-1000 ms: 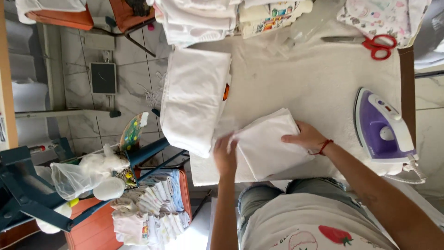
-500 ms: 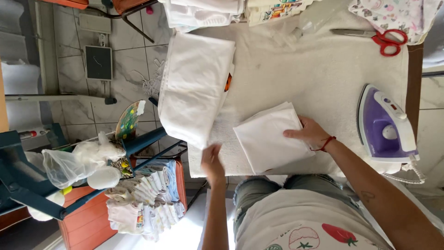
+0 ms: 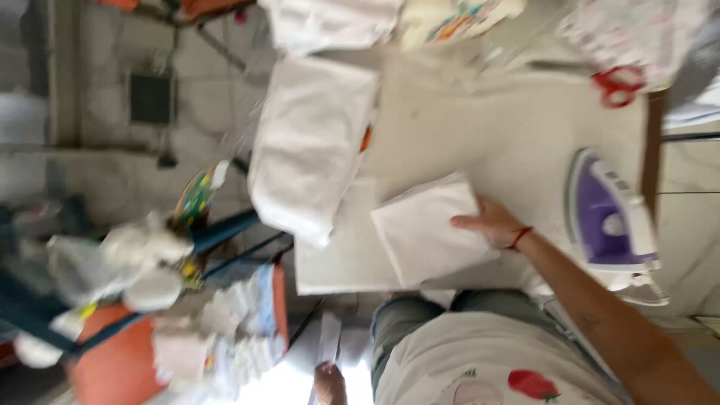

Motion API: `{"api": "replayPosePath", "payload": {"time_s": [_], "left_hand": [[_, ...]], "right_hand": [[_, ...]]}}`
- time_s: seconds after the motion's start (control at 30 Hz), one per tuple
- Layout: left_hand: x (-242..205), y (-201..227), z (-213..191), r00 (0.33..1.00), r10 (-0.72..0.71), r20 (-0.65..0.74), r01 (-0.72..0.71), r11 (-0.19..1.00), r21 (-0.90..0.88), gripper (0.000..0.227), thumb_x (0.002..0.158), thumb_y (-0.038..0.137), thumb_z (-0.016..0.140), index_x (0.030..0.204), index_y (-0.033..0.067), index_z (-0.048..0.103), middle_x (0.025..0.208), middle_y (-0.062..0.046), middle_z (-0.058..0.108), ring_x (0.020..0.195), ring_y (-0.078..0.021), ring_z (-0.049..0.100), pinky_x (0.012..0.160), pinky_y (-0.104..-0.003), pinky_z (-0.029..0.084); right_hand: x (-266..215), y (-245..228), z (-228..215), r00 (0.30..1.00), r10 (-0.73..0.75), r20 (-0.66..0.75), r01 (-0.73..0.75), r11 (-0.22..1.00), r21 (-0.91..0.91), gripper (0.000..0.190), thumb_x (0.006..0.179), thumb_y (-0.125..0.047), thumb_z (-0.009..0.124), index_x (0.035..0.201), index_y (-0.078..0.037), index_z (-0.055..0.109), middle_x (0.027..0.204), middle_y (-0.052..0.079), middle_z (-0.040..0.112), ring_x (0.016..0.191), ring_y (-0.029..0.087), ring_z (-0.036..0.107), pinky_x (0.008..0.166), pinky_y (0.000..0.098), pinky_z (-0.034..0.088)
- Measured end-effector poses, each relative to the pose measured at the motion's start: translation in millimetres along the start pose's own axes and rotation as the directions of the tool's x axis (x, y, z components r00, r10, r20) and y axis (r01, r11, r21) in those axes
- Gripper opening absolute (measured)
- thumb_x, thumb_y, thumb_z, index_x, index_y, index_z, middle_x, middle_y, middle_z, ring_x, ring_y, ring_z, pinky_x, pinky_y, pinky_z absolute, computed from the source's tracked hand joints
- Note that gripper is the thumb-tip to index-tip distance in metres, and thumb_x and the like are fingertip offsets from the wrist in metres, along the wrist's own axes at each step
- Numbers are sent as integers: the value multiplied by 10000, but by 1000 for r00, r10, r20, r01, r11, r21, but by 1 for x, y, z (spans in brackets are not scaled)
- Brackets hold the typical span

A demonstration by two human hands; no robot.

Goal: Ironing and folding small white fabric items with a teddy bear print on a workstation

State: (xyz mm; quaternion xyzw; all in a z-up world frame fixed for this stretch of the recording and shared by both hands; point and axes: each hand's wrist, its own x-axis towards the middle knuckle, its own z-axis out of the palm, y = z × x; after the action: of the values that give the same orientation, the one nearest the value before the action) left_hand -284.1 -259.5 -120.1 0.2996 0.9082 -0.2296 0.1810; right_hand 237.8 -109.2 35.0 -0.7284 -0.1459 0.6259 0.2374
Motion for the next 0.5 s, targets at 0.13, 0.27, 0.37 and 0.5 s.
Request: {"api": "replayPosePath", "payload": {"time_s": [0.13, 0.27, 0.37, 0.5], "left_hand": [[-118, 152, -134, 673, 446, 590, -542, 840, -17, 346, 705, 399, 394, 662, 138, 618, 603, 30, 656, 651, -130, 608, 615, -276, 428], [-165, 227, -175, 218, 941, 260, -934, 279, -225, 321, 847, 375, 465, 592, 183, 435, 427, 83, 500, 362, -45, 497, 350, -212, 423], [-174, 271, -208, 226, 907, -355, -972, 232, -25, 324, 807, 348, 519, 952, 60, 499, 880, -125, 523, 780, -337, 521, 631, -439, 404], [-154, 309, -226, 357, 820, -448, -855, 480, 198, 789, 641, 199, 679, 1321, 218, 280, 1394, -117, 158, 1297, -269, 144, 972, -610, 174]], "right_hand": [[-25, -33, -20, 989, -99, -110, 98, 995, -21, 518, 557, -257, 701, 1038, -128, 560, 952, 31, 625, 840, 147, 567, 711, 265, 444], [-55, -69, -98, 843, -407, -353, 184, 833, -521, 504, 642, -358, 665, 1066, -136, 505, 1066, 40, 493, 936, 196, 515, 821, 336, 370], [-48, -53, -190, 447, -834, -323, 123, 414, -902, 594, 837, -374, 647, 1266, -3, 470, 804, 162, 613, 649, 301, 601, 497, 368, 468], [-23, -104, -201, 202, -969, -143, 281, 197, -939, 336, 856, 50, 589, 1185, 114, 620, 1026, 238, 600, 872, 355, 562, 774, 382, 442]]}}
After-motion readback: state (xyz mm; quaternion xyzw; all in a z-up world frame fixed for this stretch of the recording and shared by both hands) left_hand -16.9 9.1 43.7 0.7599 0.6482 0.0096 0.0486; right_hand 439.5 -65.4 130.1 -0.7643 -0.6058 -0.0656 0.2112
